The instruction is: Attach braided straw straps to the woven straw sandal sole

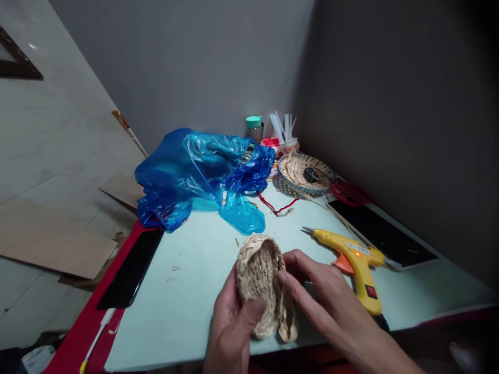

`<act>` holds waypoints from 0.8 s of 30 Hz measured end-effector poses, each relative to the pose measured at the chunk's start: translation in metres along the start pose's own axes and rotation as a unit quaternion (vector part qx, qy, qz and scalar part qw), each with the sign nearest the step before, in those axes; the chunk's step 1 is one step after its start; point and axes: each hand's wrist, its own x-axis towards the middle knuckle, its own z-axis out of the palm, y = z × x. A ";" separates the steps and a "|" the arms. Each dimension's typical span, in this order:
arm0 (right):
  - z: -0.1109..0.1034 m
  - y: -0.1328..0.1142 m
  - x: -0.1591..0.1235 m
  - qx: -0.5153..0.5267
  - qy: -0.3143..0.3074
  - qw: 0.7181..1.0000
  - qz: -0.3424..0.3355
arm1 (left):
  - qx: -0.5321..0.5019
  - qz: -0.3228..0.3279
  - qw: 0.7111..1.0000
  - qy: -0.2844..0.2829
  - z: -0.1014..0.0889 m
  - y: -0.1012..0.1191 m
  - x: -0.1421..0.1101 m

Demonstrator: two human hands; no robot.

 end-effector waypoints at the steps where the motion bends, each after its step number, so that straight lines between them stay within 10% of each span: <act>1: 0.000 0.000 0.000 0.001 0.000 1.000 0.000 | 0.022 0.006 1.000 -0.011 0.000 0.000 -0.001; 24: -0.013 -0.004 0.000 -0.051 0.113 0.991 -0.044 | 0.237 -0.004 0.965 0.115 0.004 0.005 0.000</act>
